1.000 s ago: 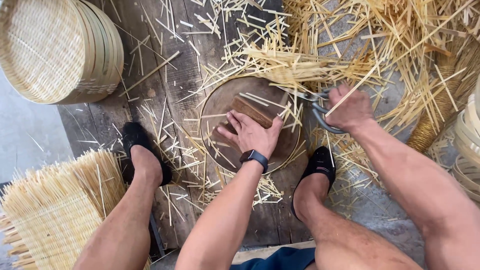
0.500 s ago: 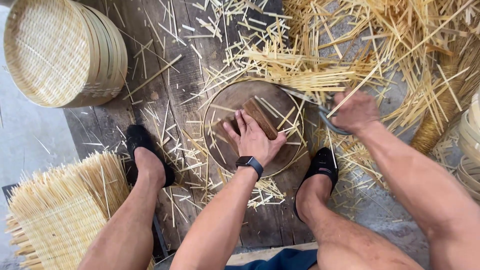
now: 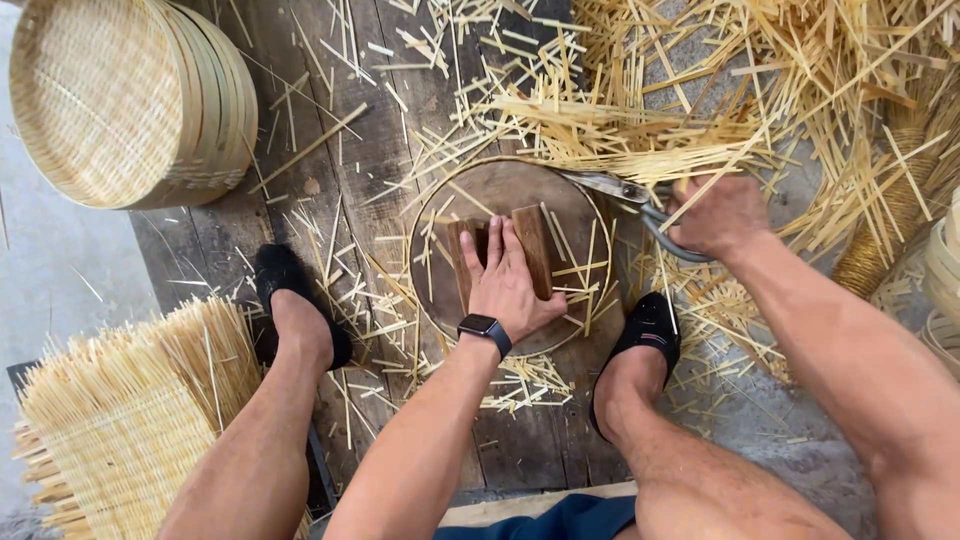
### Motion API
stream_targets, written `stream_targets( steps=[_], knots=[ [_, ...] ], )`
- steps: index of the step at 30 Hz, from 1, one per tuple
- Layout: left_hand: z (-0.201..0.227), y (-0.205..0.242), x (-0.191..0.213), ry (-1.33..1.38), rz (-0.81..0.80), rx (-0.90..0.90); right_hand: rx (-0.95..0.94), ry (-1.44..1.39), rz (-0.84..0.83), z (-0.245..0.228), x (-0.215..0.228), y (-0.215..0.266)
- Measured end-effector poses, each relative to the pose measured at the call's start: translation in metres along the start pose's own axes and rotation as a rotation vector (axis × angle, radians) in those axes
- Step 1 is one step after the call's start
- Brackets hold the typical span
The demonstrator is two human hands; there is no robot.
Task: Assembling and trimming bamboo steamer baskets using strips and hoops.
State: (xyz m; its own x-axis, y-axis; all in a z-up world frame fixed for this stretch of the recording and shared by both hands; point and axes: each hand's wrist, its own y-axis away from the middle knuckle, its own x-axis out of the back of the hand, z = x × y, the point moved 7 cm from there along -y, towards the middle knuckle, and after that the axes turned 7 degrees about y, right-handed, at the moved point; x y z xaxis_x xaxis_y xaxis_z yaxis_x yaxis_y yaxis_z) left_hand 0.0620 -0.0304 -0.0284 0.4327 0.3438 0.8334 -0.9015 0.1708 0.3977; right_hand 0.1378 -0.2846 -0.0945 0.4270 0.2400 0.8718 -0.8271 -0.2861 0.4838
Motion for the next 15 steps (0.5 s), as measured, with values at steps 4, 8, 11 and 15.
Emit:
stream_targets(
  steps=[4,8,11,15],
  knots=[
    [0.002,-0.001,-0.001,-0.034,-0.050,0.014,-0.099,-0.017,-0.316,-0.012,0.028,0.009],
    [0.002,0.000,-0.001,-0.037,-0.069,-0.010,-0.012,0.208,0.528,-0.036,0.052,-0.015],
    [-0.004,0.002,0.001,-0.079,-0.128,-0.061,-0.001,0.111,0.204,-0.027,0.020,-0.028],
    [0.001,0.010,0.001,-0.199,-0.232,-0.213,0.001,0.020,-0.099,0.004,-0.033,0.002]
  ],
)
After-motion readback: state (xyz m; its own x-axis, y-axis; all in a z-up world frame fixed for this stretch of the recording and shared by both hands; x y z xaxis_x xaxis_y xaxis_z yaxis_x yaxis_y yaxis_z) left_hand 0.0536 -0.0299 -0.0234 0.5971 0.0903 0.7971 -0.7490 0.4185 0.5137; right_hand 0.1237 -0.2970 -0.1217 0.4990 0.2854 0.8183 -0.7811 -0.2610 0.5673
